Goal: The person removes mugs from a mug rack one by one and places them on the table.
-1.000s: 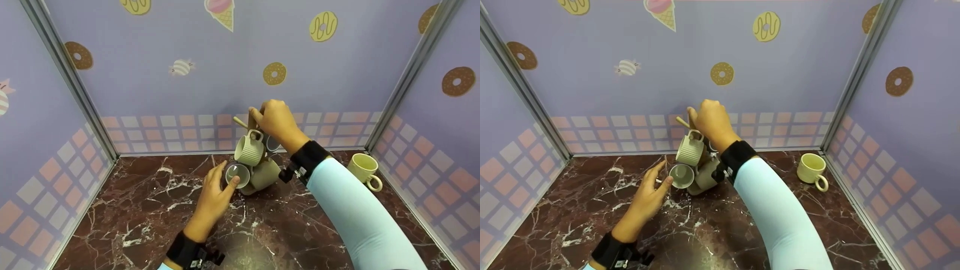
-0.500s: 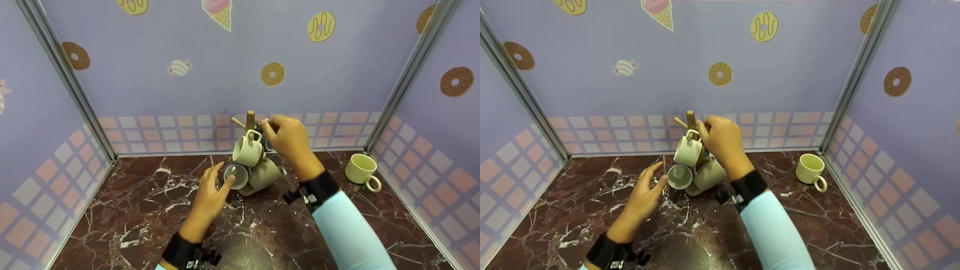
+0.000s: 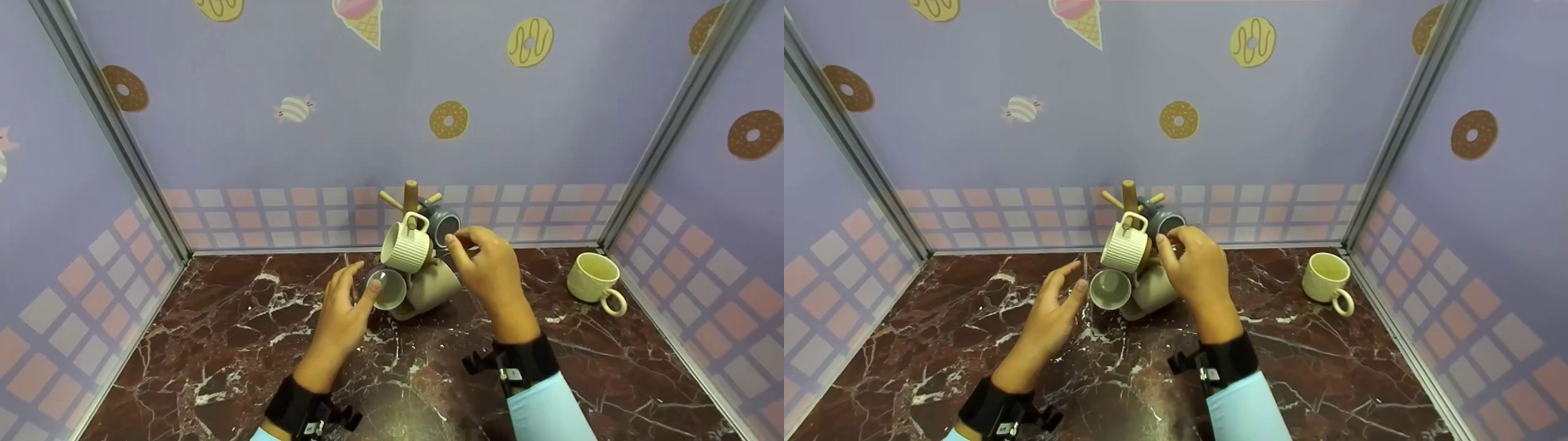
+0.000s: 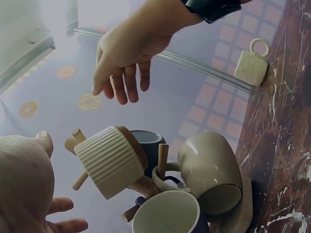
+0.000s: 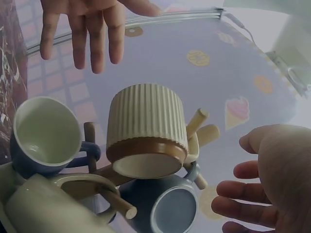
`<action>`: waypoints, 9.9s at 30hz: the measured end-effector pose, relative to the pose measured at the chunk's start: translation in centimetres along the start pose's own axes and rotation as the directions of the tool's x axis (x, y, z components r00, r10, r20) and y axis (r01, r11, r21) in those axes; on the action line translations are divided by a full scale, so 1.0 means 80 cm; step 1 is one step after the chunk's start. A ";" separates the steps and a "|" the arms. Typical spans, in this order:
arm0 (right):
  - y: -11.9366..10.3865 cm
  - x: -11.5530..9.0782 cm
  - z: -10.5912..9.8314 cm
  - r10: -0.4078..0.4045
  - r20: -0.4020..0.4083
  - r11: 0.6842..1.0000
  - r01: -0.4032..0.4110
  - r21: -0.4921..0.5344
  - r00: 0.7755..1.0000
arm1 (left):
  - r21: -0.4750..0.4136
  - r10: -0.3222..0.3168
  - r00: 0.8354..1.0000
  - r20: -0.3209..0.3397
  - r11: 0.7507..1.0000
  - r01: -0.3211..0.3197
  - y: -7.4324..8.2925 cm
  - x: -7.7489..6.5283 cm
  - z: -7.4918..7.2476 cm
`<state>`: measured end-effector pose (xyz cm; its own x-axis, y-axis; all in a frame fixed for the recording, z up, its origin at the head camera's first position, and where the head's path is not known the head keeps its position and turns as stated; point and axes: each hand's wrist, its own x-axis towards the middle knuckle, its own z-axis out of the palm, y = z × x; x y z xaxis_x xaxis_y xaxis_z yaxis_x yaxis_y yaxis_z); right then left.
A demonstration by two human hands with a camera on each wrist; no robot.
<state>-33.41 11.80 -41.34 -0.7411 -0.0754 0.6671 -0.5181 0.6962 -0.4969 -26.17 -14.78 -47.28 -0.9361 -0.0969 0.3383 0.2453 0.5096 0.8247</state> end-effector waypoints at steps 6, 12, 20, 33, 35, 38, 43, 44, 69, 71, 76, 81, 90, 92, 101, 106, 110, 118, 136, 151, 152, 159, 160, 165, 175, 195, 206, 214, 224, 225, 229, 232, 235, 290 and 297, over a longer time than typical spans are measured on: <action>0.012 -0.012 0.009 0.027 -0.013 0.996 -0.026 0.085 1.000 | -0.060 -0.017 1.000 -0.015 0.998 0.016 0.007 0.009 0.004; 0.017 -0.019 0.019 0.084 0.046 0.979 -0.091 0.182 0.995 | -0.134 -0.059 0.998 -0.006 0.989 0.057 0.016 0.022 0.009; 0.014 -0.026 0.024 0.102 0.100 0.945 -0.128 0.302 0.990 | -0.289 -0.175 0.983 0.053 0.940 0.183 0.022 0.049 0.020; 0.015 -0.027 0.027 0.146 0.081 0.898 -0.166 0.408 0.986 | -0.251 -0.185 0.978 0.092 0.946 0.203 0.027 0.093 0.042; 0.017 -0.027 0.028 0.146 0.081 0.894 -0.167 0.415 0.986 | -0.237 -0.189 0.977 0.100 0.949 0.208 0.027 0.096 0.045; 0.020 -0.028 0.028 0.158 0.085 0.892 -0.179 0.416 0.984 | -0.236 -0.194 0.975 0.105 0.948 0.214 0.028 0.099 0.049; 0.023 -0.028 0.029 0.178 0.111 0.890 -0.208 0.406 0.978 | -0.279 -0.192 0.978 0.082 0.938 0.207 0.030 0.102 0.053; 0.023 -0.027 0.029 0.180 0.114 0.891 -0.211 0.402 0.977 | -0.290 -0.190 0.979 0.077 0.935 0.205 0.031 0.102 0.054; 0.017 -0.034 0.023 0.166 0.149 0.880 -0.214 0.424 0.975 | -0.277 -0.108 0.994 -0.001 0.955 0.103 0.038 0.070 0.034; 0.016 -0.034 0.023 0.157 0.156 0.881 -0.210 0.425 0.975 | -0.247 -0.087 0.996 -0.012 0.966 0.082 0.039 0.063 0.029; 0.010 -0.035 0.018 0.139 0.168 0.872 -0.201 0.447 0.976 | -0.132 -0.015 0.999 -0.037 0.991 0.010 0.045 0.045 0.018; 0.006 -0.035 0.009 0.137 0.196 0.858 -0.215 0.467 0.971 | -0.027 0.061 0.998 -0.010 0.998 -0.061 0.049 0.029 0.009; 0.007 -0.038 0.010 0.094 0.276 0.854 -0.220 0.472 0.957 | 0.137 0.141 0.985 0.097 0.979 -0.153 0.050 0.010 -0.004; 0.008 -0.039 0.010 0.081 0.315 0.850 -0.231 0.474 0.946 | 0.153 0.149 0.983 0.111 0.974 -0.165 0.049 0.006 -0.005; 0.010 -0.040 0.011 0.029 0.570 0.840 -0.330 0.432 0.821 | 0.226 0.151 0.974 0.171 0.956 -0.188 0.048 0.001 -0.006; 0.012 -0.042 0.012 -0.039 0.656 0.859 -0.311 0.408 0.754 | 0.242 0.153 0.956 0.249 0.946 -0.214 0.043 -0.001 -0.007; 0.015 -0.045 0.015 -0.093 0.726 0.876 -0.290 0.384 0.681 | 0.225 0.151 0.939 0.308 0.948 -0.227 0.038 -0.004 -0.010; 0.021 -0.043 0.010 -0.177 0.792 0.898 -0.233 0.373 0.585 | 0.202 0.168 0.919 0.356 0.947 -0.251 0.035 -0.003 -0.010; 0.052 -0.028 -0.036 -0.057 0.730 0.880 -0.311 0.359 0.681 | 0.074 0.219 0.948 0.232 0.967 -0.242 0.040 -0.005 0.010; 0.106 -0.026 -0.116 0.258 0.584 0.717 -0.558 0.417 0.770 | 0.127 0.166 0.899 0.406 0.963 -0.236 0.040 -0.028 0.055; 0.110 -0.026 -0.120 0.272 0.573 0.709 -0.563 0.424 0.773 | 0.127 0.170 0.891 0.421 0.962 -0.243 0.040 -0.030 0.059; 0.138 -0.029 -0.130 0.370 0.526 0.658 -0.616 0.433 0.766 | 0.146 0.171 0.849 0.500 0.950 -0.277 0.034 -0.039 0.081; 0.143 -0.029 -0.130 0.382 0.522 0.660 -0.621 0.423 0.762 | 0.150 0.170 0.847 0.504 0.948 -0.280 0.034 -0.041 0.082; 0.166 -0.031 -0.121 0.459 0.492 0.640 -0.659 0.395 0.740 | 0.117 0.180 0.809 0.559 0.949 -0.293 0.035 -0.049 0.088; 0.231 -0.044 -0.084 0.612 0.453 0.552 -0.760 0.343 0.648 | 0.095 0.216 0.734 0.644 0.929 -0.357 0.037 -0.059 0.098; 0.275 -0.072 -0.068 0.743 0.379 0.442 -0.830 0.339 0.551 | 0.088 0.193 0.704 0.683 0.936 -0.342 0.034 -0.067 0.112; 0.289 -0.082 -0.081 0.770 0.363 0.435 -0.847 0.304 0.525 | 0.096 0.193 0.690 0.697 0.929 -0.357 0.035 -0.071 0.117; 0.291 -0.083 -0.083 0.765 0.387 0.420 -0.854 0.306 0.515 | 0.106 0.202 0.680 0.705 0.918 -0.382 0.036 -0.073 0.119; 0.287 -0.076 -0.074 0.697 0.489 0.404 -0.851 0.336 0.524 | 0.113 0.198 0.680 0.706 0.916 -0.384 0.035 -0.075 0.116; 0.287 -0.075 -0.073 0.692 0.497 0.405 -0.852 0.333 0.523 | 0.113 0.197 0.682 0.705 0.917 -0.382 0.035 -0.075 0.116; 0.285 -0.075 -0.074 0.707 0.490 0.408 -0.860 0.306 0.510 | 0.120 0.192 0.688 0.699 0.918 -0.379 0.035 -0.075 0.117; 0.281 -0.075 -0.080 0.730 0.465 0.442 -0.865 0.239 0.501 | 0.116 0.191 0.690 0.698 0.921 -0.372 0.036 -0.074 0.117; 0.276 -0.075 -0.090 0.741 0.404 0.548 -0.831 0.099 0.537 | 0.104 0.189 0.695 0.694 0.929 -0.356 0.037 -0.071 0.114; -0.045 0.137 0.007 -0.113 0.499 0.952 0.238 -0.195 0.859 | -0.185 0.084 0.996 0.011 0.979 -0.081 0.035 0.003 -0.005; -0.051 0.157 0.019 -0.071 0.559 0.973 0.180 -0.142 0.826 | -0.152 0.055 0.998 -0.002 0.987 -0.054 0.039 0.018 0.003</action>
<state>-41.27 6.90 -31.77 -0.8141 -0.5109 0.2761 -0.5769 0.7656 -0.2846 -26.79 -13.16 -44.34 -0.9208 -0.0701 0.3837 0.3314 0.3781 0.8644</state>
